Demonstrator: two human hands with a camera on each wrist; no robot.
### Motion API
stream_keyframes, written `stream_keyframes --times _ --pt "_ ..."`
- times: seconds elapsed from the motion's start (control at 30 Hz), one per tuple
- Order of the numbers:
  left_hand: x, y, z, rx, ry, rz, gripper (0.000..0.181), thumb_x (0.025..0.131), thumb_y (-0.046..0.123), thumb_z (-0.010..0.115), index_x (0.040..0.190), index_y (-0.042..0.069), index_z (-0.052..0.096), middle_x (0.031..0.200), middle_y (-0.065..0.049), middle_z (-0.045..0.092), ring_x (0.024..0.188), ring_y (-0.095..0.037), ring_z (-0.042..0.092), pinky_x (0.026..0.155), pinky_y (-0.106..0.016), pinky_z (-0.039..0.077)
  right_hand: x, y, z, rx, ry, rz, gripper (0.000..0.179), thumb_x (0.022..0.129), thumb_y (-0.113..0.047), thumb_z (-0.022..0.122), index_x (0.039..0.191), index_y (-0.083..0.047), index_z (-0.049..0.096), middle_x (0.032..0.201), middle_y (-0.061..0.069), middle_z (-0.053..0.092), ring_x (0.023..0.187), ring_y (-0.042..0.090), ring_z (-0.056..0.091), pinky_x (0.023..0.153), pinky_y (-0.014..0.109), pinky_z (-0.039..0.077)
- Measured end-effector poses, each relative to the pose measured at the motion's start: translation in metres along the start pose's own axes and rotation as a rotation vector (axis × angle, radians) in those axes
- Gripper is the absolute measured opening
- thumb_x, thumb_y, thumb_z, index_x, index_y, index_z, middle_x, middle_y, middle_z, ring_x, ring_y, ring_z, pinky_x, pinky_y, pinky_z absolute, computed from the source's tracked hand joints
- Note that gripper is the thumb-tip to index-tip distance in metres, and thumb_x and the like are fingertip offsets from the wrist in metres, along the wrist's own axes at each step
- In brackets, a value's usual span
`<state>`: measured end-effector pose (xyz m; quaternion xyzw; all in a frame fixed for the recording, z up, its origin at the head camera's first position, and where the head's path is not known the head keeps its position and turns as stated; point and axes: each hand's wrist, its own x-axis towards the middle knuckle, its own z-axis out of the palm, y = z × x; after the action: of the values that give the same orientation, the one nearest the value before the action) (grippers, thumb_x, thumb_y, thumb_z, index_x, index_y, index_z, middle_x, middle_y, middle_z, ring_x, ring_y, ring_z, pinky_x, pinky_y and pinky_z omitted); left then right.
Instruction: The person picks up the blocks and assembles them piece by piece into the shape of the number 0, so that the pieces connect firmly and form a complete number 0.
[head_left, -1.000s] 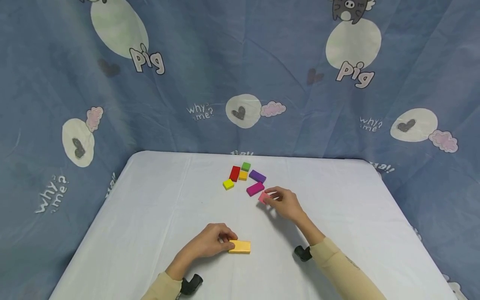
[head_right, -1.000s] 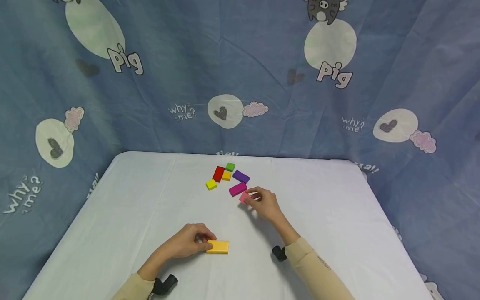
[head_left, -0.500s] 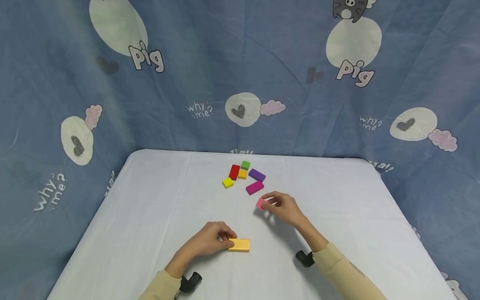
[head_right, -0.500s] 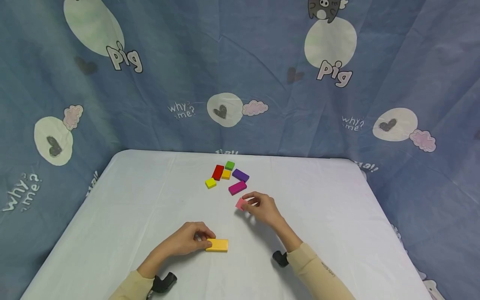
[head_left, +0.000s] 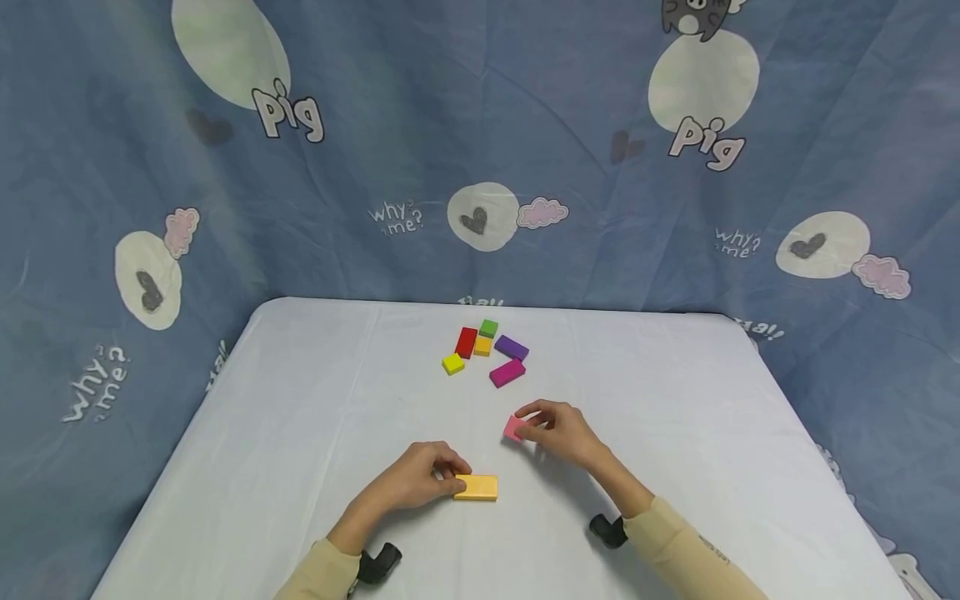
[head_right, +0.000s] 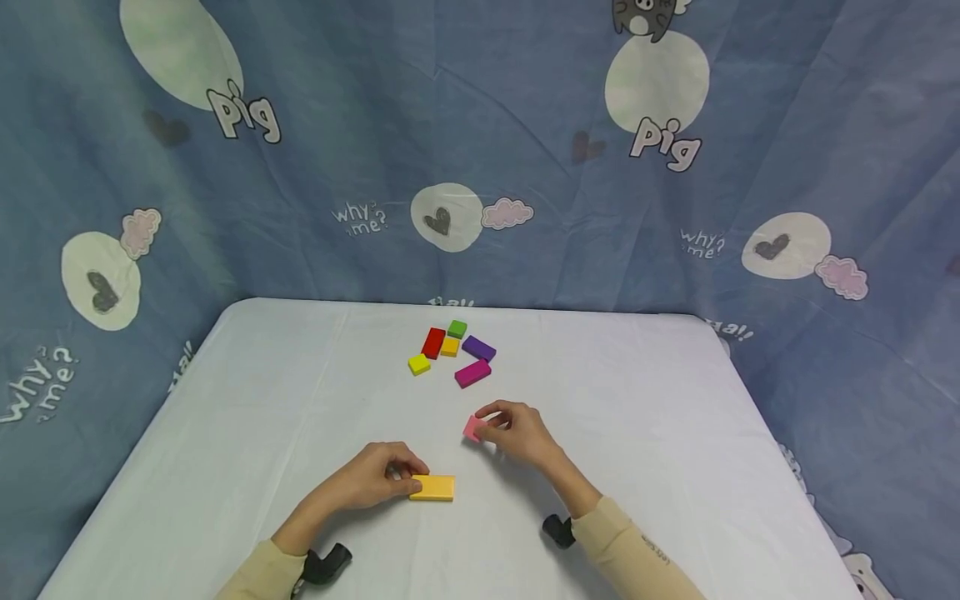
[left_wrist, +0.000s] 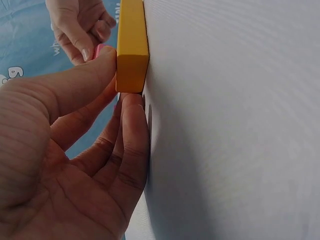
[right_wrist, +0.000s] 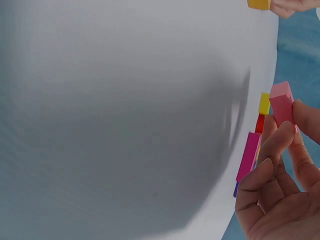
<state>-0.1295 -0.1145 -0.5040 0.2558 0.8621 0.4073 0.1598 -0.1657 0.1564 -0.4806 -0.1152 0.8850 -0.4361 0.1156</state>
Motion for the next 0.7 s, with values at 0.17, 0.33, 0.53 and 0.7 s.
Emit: stream_keyframes --times 0.17,0.33,0.53,0.7 --pt "0.0 0.0 0.0 -0.019 0.006 0.016 0.014 0.085 0.012 0.077 0.099 0.011 0.075 0.086 0.011 0.062 0.074 -0.006 0.054 0.065 -0.023 0.046 -0.003 0.003 0.004 0.0 -0.016 -0.015 0.024 0.088 -0.023 0.074 0.109 -0.013 0.071 0.09 0.0 0.068 0.071 0.015 0.055 0.06 0.029 0.045" --pt "-0.001 -0.001 0.001 -0.015 0.009 0.019 0.014 0.085 0.012 0.077 0.099 0.011 0.075 0.085 0.011 0.062 0.074 -0.005 0.054 0.065 -0.023 0.046 -0.006 0.004 0.006 -0.008 -0.03 -0.025 0.023 0.088 -0.022 0.074 0.109 -0.012 0.071 0.089 -0.001 0.068 0.069 0.014 0.055 0.059 0.027 0.044" --pt "-0.001 -0.001 0.001 -0.006 0.009 0.017 0.014 0.085 0.011 0.076 0.099 0.011 0.075 0.086 0.011 0.062 0.075 -0.005 0.054 0.065 -0.022 0.046 -0.011 0.005 0.008 -0.013 -0.061 -0.024 0.022 0.089 -0.021 0.073 0.109 -0.011 0.071 0.086 -0.002 0.066 0.069 0.014 0.053 0.057 0.025 0.041" --pt "0.0 -0.002 0.002 -0.003 0.015 0.019 0.014 0.085 0.011 0.076 0.099 0.011 0.075 0.086 0.011 0.062 0.075 -0.004 0.055 0.065 -0.022 0.046 -0.014 0.007 0.009 0.001 -0.096 -0.02 0.023 0.089 -0.02 0.073 0.109 -0.009 0.07 0.085 -0.001 0.064 0.068 0.015 0.053 0.055 0.024 0.042"
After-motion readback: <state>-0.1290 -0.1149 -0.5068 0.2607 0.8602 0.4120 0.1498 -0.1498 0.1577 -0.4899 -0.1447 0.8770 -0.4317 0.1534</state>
